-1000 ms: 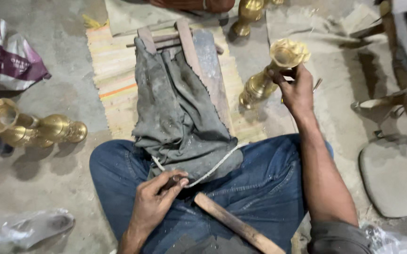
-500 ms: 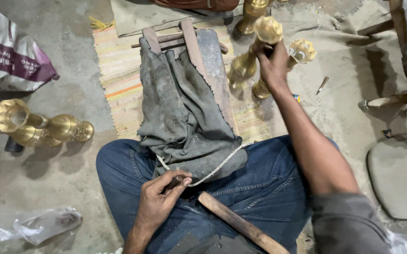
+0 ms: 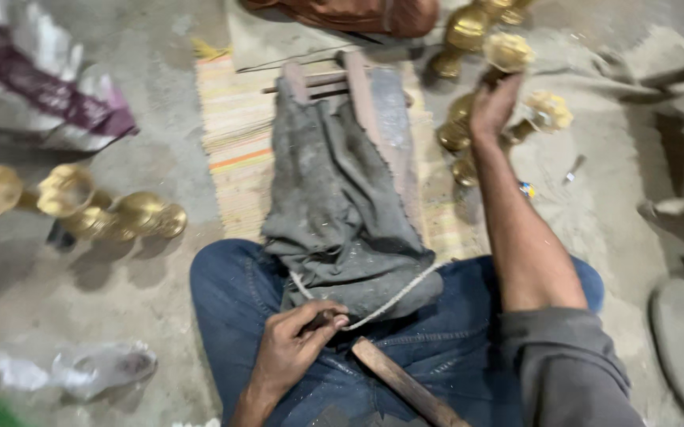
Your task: The person sits cross-legged on the floor with a brass lamp clamped in a cloth-covered holder on their lap. They hold a chisel against the lamp's decorative surface and strike it with a wooden mallet to engrave patterns, periodically rotating the lamp and repositioning the chisel to work new areas.
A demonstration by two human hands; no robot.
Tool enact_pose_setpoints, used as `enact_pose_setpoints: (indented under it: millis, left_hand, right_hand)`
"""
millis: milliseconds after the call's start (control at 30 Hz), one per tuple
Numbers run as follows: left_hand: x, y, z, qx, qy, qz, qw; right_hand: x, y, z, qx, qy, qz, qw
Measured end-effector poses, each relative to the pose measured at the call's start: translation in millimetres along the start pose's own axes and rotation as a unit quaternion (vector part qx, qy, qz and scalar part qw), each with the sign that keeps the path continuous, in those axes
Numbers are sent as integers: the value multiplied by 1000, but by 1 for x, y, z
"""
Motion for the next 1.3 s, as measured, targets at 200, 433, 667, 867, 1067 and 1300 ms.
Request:
enact_pose_setpoints:
  millis: [200, 433, 667, 867, 1067, 1300]
  left_hand:
    - [-70, 26, -5, 49, 54, -184, 980]
    - [-205, 38, -13, 72, -5, -561, 824]
    - [-221, 2, -58, 1, -146, -579, 802]
    - [-155, -26, -98, 141, -230, -469, 841]
    - [-52, -18, -125, 331, -374, -303, 812]
    - [31, 4, -124, 501, -482, -181, 696]
  right_hand:
    - [12, 39, -20, 165, -95, 58, 980]
    - [-14, 125, 0, 259, -369, 235, 861]
    - [-89, 158, 81, -270, -193, 261, 907]
    - [-61, 151, 134, -398, -33, 279, 874]
    - [-16, 117, 133, -305, 115, 360, 874]
    - [-25, 107, 112, -363, 81, 338, 865]
Point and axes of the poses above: each hand's wrist, its own y-axis away from the middle knuckle, its own x-axis out of the palm, z = x × y, the point moved 6 cm from there along -y, towards the middle knuckle, and after that the axes turned 9 degrees about -x, right-handed, at the moved point
